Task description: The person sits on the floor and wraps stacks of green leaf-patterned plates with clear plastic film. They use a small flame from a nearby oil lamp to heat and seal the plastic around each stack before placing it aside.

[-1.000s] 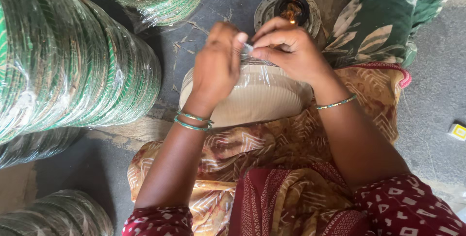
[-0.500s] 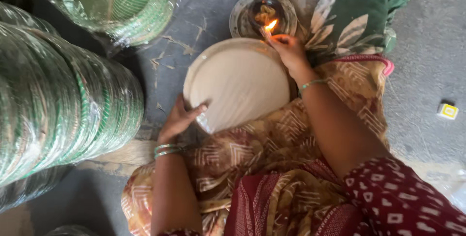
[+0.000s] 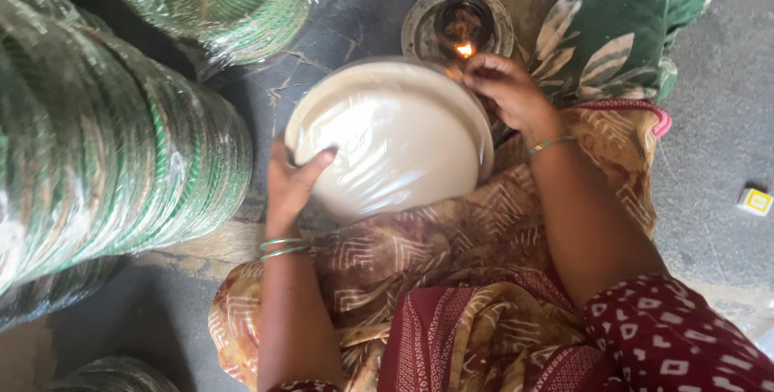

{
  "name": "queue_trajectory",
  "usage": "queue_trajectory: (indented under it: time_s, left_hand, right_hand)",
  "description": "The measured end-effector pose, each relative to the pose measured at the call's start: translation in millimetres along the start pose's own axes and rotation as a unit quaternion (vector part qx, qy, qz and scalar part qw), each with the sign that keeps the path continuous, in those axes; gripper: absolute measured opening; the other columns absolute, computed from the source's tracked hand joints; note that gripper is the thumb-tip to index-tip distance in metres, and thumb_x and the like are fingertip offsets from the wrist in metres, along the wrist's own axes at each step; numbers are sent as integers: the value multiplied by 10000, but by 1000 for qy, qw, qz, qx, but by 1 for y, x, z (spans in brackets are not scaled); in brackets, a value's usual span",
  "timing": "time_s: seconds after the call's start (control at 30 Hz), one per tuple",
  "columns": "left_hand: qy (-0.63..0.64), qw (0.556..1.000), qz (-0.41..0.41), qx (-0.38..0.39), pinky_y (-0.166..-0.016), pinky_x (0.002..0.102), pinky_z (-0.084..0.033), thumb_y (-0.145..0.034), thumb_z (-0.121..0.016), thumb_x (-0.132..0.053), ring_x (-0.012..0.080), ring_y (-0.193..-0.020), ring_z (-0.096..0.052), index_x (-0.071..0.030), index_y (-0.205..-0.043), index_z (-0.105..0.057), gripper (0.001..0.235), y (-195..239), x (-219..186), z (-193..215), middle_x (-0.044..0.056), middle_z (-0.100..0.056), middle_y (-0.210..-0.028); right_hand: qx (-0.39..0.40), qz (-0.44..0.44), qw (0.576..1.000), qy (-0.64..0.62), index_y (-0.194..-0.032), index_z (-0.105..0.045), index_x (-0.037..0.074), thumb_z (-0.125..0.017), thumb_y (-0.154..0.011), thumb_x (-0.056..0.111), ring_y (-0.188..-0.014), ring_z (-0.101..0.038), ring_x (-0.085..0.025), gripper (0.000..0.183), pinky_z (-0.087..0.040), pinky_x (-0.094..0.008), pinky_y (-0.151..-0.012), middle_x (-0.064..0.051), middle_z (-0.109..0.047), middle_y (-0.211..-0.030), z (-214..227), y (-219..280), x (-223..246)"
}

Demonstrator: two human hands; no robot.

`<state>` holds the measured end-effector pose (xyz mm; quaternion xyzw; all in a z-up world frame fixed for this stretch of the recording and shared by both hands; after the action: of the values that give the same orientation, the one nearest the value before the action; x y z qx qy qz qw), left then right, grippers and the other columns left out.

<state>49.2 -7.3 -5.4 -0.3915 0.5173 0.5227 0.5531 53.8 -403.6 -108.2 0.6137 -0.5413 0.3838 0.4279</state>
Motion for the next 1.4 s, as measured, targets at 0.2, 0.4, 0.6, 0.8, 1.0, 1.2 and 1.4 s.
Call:
queue_trajectory:
  time_s: [0.2, 0.4, 0.6, 0.8, 1.0, 1.2, 1.4]
  left_hand:
    - [-162, 950, -265, -41, -1052, 391, -474, -422, -1011, -403, 268, -1167, -569, 39, -1273, -535, 1070, 53, -119, 27, 146, -545, -1210]
    - [-412, 807, -413, -87, -1112, 571, -367, -588, -860, -389, 157, -952, -593, -244, -969, -615, 476, 162, -246, 15, -91, -574, -859]
    - [-324, 611, -516, -506, -1201, 622, -194, -876, -604, -421, 306, -1270, -266, -160, -1384, -418, 601, 223, -256, 81, 34, -341, -1292]
    - [-466, 654, -291, -520, -1271, 639, 13, -978, -503, -804, 374, -1595, 138, -153, -1697, -144, 1035, 174, -194, 195, 153, 162, -1721]
    - [-228, 736, -362, -524, -1341, 500, -95, -1137, -426, -702, 338, -1604, 53, -158, -1693, -88, 848, 123, -159, 263, 153, 172, -1726]
    - [-198, 710, -319, -596, -1329, 511, -183, -1135, -372, -595, 337, -1621, -142, -130, -1620, -356, 672, 91, -183, 299, 174, -59, -1735]
    - [-426, 804, -215, -354, -1273, 481, -309, -1069, -488, -683, 309, -1546, -397, -213, -1472, -566, 624, 92, -315, 307, 69, -500, -1617]
  right_hand:
    - [123, 159, 946, 253, -1276, -636, 23, -691, -969, 188, -1261, -591, -208, 353, -475, -363, -1100, -101, -641, -1319, -90, 84, 119]
    - [-7, 495, 808, 321, -1067, -635, 52, -426, -1068, 475, -1098, -617, -238, 471, -490, -383, -960, -108, -644, -1155, -202, 165, 241]
    - [124, 557, 788, 232, -1413, -380, 86, -405, -1166, 411, -1340, -356, -133, 410, -275, -283, -1126, -12, -378, -1474, -319, 120, 269]
    - [296, 355, 859, 219, -1694, -214, 78, -522, -1176, 279, -1608, -206, -240, 635, -346, -365, -1273, -121, -109, -1804, -455, 23, 241]
    - [236, 354, 853, 302, -1696, -96, 131, -468, -1166, 532, -1680, -157, -345, 762, -197, -501, -1371, -169, -134, -1797, -495, -22, 223]
    - [258, 129, 934, 212, -1618, 29, 248, -373, -823, 853, -1552, -78, -402, 1077, -284, -777, -1074, -144, 8, -1711, -526, -73, 219]
    - [162, 92, 960, 207, -1596, -80, 202, -511, -890, 676, -1496, -208, -428, 953, -285, -780, -1031, -156, -182, -1665, -525, -124, 230]
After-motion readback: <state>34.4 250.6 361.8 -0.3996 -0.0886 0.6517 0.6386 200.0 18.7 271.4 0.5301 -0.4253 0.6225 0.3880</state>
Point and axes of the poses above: each hand's wrist, its own y-axis away from the middle knuckle, its own z-axis out of the back of the hand, x = y × z, the point moved 5 cm from there along -y, towards the middle knuckle
